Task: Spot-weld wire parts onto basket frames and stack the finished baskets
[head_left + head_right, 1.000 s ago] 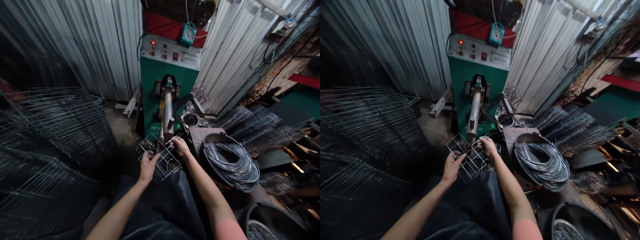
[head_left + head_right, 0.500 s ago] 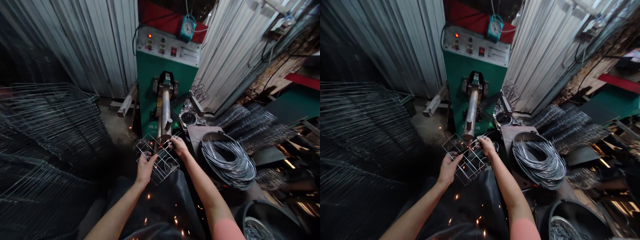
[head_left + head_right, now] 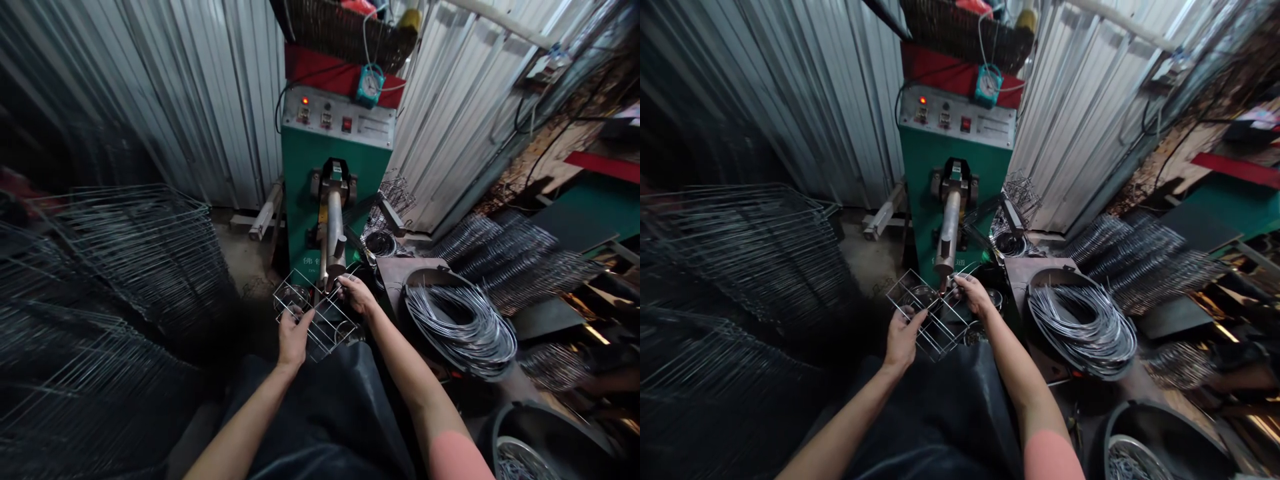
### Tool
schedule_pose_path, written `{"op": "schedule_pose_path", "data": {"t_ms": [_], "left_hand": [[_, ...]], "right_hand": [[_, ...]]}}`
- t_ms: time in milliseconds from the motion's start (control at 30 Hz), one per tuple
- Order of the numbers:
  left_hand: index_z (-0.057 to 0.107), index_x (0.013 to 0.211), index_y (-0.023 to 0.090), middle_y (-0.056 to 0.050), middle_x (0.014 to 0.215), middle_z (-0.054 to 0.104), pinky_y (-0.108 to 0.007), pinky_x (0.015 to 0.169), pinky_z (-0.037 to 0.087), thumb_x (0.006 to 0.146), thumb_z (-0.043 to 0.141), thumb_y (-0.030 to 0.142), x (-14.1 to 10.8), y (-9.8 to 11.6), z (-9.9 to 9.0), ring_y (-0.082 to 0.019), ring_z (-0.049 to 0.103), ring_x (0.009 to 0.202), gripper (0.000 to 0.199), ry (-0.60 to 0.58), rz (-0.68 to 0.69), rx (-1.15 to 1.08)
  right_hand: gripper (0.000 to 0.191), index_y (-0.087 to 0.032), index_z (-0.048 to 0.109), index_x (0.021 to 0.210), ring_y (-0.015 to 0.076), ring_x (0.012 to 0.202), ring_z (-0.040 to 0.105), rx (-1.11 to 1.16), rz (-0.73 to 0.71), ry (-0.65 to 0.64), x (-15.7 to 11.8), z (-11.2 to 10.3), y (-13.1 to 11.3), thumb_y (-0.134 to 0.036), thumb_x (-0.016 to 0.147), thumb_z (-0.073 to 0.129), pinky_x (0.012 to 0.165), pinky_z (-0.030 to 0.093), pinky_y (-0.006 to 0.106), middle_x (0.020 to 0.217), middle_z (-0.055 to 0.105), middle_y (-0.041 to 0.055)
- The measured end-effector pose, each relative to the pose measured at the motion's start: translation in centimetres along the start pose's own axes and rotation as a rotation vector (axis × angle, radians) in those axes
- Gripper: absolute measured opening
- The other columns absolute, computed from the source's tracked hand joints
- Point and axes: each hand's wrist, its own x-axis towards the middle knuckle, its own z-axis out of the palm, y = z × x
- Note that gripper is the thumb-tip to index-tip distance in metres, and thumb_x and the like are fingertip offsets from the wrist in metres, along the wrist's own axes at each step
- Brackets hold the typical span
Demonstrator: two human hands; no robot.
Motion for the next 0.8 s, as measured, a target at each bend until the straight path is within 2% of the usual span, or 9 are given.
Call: {"op": "schedule_pose_path", "data": {"t_ms": [267, 800], "left_hand": [[0.048, 0.076, 0.018, 0.007, 0.063, 0.046, -0.021, 0.058, 0.035, 0.054, 0.075, 0.031, 0.6, 1.1, 0.7, -0.007, 0.044, 0.057, 0.037, 0.053, -0.034, -0.087], [0.048, 0.074, 0.018, 0.008, 0.064, 0.045, -0.022, 0.059, 0.034, 0.053, 0.074, 0.031, 1.8, 0.5, 1.3, -0.006, 0.042, 0.056, 0.036, 0.086, -0.023, -0.071]], "right_hand": [[0.026, -0.016, 0.052, 0.068, 0.0046, 0.043, 0.046, 0.004, 0.003, -0.037, 1.1, 0.1, -0.3, -0.03, 0.063, 0.073, 0.038, 0.037, 0.014, 0.057, 0.055, -0.0039], [0.028, -0.016, 0.053, 0.069, 0.0049, 0.044, 0.044, 0.006, -0.015, -0.019, 2.4, -0.3, 0.0, -0.031, 0.059, 0.075, 0.039, 0.037, 0.015, 0.054, 0.053, -0.0043]]}}
